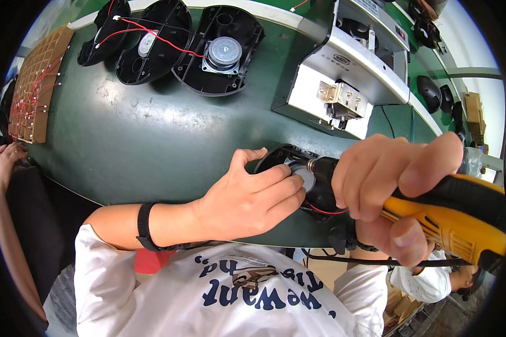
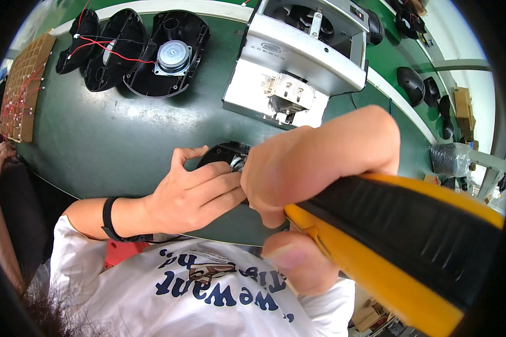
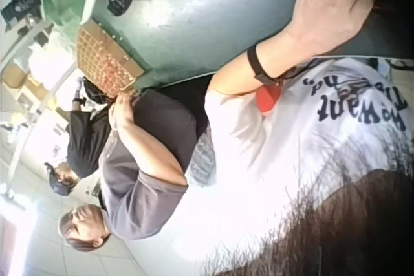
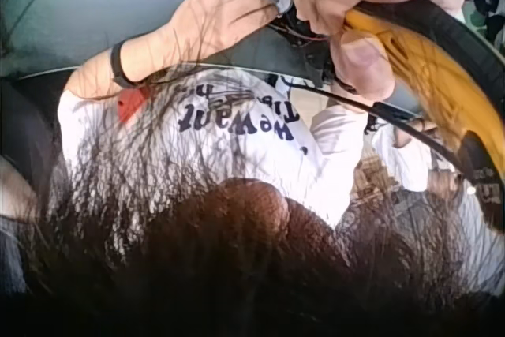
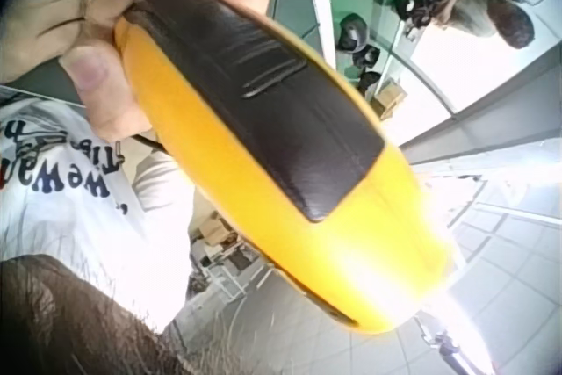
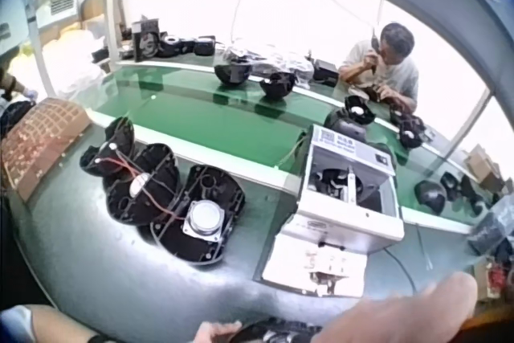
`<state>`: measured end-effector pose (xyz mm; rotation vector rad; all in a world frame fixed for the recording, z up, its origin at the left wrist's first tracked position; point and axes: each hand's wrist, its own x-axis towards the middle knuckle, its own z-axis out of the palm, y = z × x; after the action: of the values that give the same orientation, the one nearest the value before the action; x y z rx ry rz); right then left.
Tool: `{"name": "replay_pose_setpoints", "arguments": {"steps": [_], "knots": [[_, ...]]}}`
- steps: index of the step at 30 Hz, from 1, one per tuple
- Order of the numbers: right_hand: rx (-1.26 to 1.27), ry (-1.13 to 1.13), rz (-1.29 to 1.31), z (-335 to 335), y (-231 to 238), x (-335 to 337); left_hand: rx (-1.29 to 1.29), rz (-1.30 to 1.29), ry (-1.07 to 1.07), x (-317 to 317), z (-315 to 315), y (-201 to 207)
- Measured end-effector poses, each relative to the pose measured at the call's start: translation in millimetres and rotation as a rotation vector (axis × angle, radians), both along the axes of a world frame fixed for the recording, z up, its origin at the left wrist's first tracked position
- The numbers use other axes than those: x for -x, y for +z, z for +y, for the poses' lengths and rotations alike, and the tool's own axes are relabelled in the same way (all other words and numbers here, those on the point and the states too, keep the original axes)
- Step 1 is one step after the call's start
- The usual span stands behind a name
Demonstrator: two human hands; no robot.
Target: Assembling plastic speaker housings using an electric screwdriver.
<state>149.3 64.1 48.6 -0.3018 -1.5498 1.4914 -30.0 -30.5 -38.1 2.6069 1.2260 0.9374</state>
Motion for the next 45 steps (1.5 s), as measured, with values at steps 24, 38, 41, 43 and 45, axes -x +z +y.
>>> {"name": "replay_pose_setpoints", "arguments": {"steps": [24, 38, 41, 43, 45], "knots": [[-0.143, 0.268, -0.159, 22.2, 4.9, -20.5, -0.011, -0.018, -0.065, 0.9, -0.2, -1.6], [-0.159, 0.249, -0.153, 22.4, 8.7, -11.2, 0.022, -0.006, -0.075, -1.3, 0.4, -1.8], [-0.167, 0.26, -0.149, 25.7, 8.7, -8.6, 0.031, -0.001, -0.058, -1.7, 1.4, -3.5], [-0.163, 0.263, -0.146, 18.7, 12.2, -15.1, 0.071, -0.04, -0.079, -1.9, -0.6, -2.5], [-0.155, 0.26, -0.146, 19.5, 10.3, -11.3, 0.098, -0.047, -0.089, -0.9, 1.3, -1.1]]}}
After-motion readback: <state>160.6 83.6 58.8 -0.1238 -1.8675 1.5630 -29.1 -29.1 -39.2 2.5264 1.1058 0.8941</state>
